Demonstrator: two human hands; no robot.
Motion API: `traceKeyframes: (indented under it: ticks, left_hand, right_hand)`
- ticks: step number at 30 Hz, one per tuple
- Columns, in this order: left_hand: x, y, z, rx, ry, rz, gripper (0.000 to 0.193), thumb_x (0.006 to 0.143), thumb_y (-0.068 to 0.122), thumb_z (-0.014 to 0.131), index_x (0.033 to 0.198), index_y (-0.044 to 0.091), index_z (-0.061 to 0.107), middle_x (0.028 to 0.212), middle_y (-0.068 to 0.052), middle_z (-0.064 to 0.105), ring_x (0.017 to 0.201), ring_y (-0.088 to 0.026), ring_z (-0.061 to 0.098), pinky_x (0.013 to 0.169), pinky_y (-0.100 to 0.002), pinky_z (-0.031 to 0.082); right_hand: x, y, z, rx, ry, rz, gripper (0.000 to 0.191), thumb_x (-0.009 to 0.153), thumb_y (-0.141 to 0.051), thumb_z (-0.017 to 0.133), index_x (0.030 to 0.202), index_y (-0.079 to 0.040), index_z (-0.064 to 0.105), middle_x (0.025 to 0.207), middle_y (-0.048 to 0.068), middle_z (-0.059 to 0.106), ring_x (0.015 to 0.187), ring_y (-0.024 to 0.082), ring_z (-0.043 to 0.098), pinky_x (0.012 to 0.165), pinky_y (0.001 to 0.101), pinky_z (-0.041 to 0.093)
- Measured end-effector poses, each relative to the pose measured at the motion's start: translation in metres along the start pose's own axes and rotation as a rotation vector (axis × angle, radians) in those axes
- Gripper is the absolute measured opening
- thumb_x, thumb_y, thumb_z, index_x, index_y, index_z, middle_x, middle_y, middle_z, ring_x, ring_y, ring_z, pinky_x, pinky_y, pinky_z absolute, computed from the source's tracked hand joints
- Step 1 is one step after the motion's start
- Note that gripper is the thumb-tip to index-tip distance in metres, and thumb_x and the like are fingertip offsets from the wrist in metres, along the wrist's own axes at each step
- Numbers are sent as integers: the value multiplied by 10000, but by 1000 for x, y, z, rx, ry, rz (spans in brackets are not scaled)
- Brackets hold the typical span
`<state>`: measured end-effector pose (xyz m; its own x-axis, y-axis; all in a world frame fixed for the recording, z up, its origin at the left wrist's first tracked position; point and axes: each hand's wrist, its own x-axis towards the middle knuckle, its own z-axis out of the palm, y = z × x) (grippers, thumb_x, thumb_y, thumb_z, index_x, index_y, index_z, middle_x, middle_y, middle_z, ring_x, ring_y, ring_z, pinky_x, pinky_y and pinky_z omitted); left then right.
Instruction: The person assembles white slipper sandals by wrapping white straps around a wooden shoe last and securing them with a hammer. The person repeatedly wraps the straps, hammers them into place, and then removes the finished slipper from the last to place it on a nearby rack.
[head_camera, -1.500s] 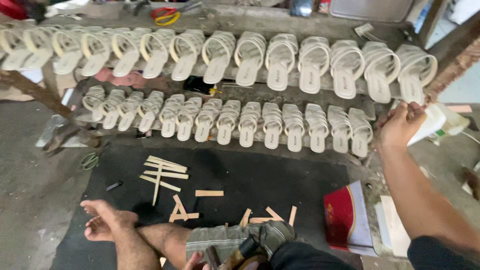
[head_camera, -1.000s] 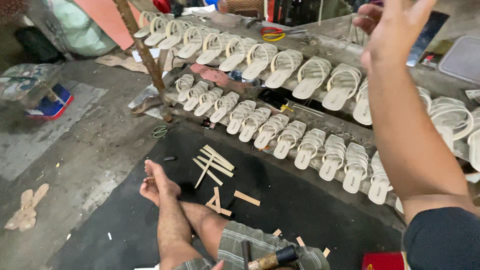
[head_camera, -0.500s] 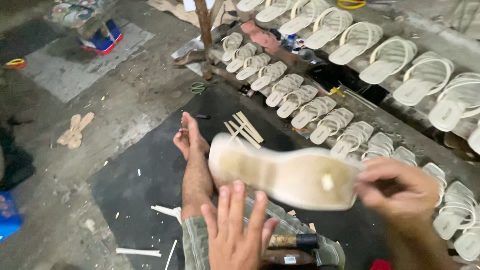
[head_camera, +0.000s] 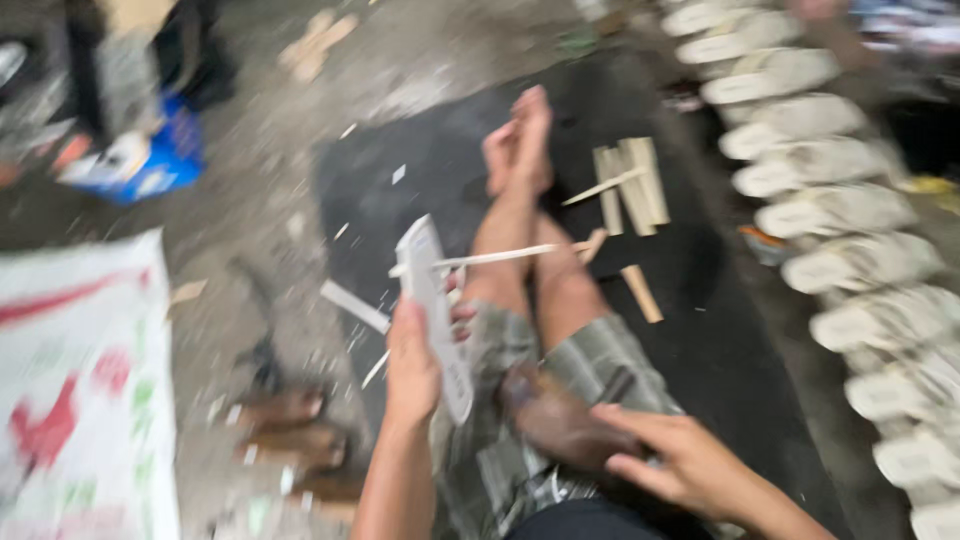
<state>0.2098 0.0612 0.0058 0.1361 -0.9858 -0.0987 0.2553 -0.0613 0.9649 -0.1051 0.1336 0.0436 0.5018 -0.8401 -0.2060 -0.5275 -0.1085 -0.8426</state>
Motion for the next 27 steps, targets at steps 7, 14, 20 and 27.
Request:
traceKeyframes:
  ticks: [7, 14, 20, 27]
  left_hand:
    - [-26, -28, 6, 91, -119, 82, 781, 1130, 588, 224, 1396, -26, 628, 1312, -144, 692, 1167, -234, 657, 989, -355, 527]
    - [-72, -50, 68, 47, -94, 84, 785, 1088, 595, 242, 1449, -58, 488, 1380, -182, 613, 1310, -279, 563, 1141, -380, 394]
    - [-73, -54, 86, -206, -115, -263, 901, 1060, 689, 188, 1339, -60, 604, 1271, -190, 699, 1170, -288, 670, 1063, -384, 504]
    - [-103, -30, 77, -808, -418, -793, 980, 1000, 787, 93, 1503, 55, 505, 1313, -183, 653, 1035, -304, 697, 829, -396, 595]
  right_hand:
    - [5, 9, 36, 133, 340, -99, 568, 796, -94, 776, 1338, 12, 642, 1227, 153, 760, 1087, 183, 732, 952, 287, 531]
    - [-6, -6, 50, 270, 515, 62, 569, 835, -67, 760, 1381, 25, 627, 1230, 166, 745, 1092, 181, 701, 958, 285, 531]
    - [-5, -22, 54, 117, 549, -82, 495, 899, -62, 673, 1375, 48, 591, 1318, 185, 675, 1205, 214, 640, 1029, 308, 481]
    - [33, -12, 14, 620, 560, 65, 236, 1012, -39, 588, 1223, 52, 639, 1312, 166, 702, 1082, 176, 685, 869, 295, 591]
